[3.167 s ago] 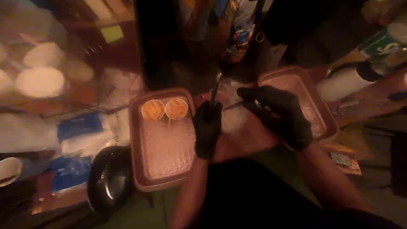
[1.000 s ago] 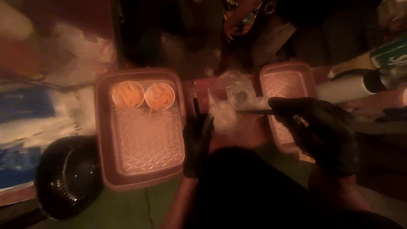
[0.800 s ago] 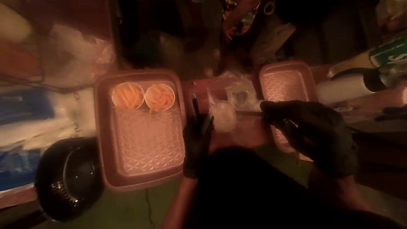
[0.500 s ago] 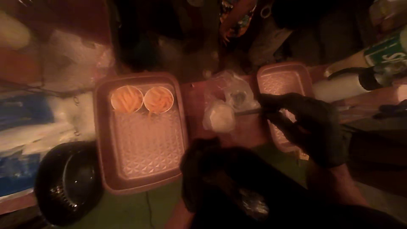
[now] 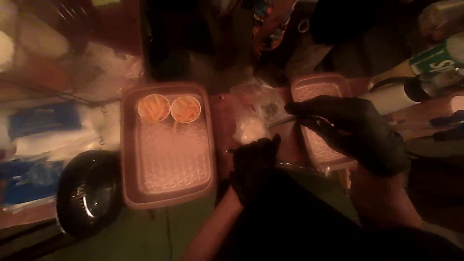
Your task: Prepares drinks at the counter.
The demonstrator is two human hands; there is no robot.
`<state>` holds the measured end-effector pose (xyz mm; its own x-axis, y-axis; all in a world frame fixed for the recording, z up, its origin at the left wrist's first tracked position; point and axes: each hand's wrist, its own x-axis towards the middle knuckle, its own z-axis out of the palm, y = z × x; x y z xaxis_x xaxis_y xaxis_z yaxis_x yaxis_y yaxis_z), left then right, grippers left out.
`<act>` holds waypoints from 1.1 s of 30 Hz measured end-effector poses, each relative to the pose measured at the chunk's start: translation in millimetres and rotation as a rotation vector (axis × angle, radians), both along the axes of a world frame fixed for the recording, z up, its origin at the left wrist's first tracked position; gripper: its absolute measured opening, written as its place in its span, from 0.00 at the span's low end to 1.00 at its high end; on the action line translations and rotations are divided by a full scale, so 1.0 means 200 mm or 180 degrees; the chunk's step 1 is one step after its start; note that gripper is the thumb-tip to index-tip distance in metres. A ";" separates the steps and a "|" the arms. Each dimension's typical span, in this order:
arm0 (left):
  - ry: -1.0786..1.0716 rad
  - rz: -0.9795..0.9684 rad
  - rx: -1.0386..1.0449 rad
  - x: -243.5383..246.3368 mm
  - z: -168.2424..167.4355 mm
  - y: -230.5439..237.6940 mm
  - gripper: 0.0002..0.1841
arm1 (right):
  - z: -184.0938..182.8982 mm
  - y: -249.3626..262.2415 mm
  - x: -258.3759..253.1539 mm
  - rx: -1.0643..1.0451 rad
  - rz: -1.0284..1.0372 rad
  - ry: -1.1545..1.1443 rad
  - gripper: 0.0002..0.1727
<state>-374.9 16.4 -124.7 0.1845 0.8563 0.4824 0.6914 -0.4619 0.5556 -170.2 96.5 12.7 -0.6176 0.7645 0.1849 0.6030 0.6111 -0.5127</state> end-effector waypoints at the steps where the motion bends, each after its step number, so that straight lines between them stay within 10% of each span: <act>1: -0.0099 0.0020 -0.0050 -0.01 0.00 -0.01 0.15 | 0.02 -0.01 0.00 0.0034 0.0108 -0.0047 0.19; 33: -0.1166 -0.0024 -0.0277 -0.15 -0.07 -0.16 0.19 | 0.01 -0.05 -0.04 0.0397 -0.0099 -0.0151 0.16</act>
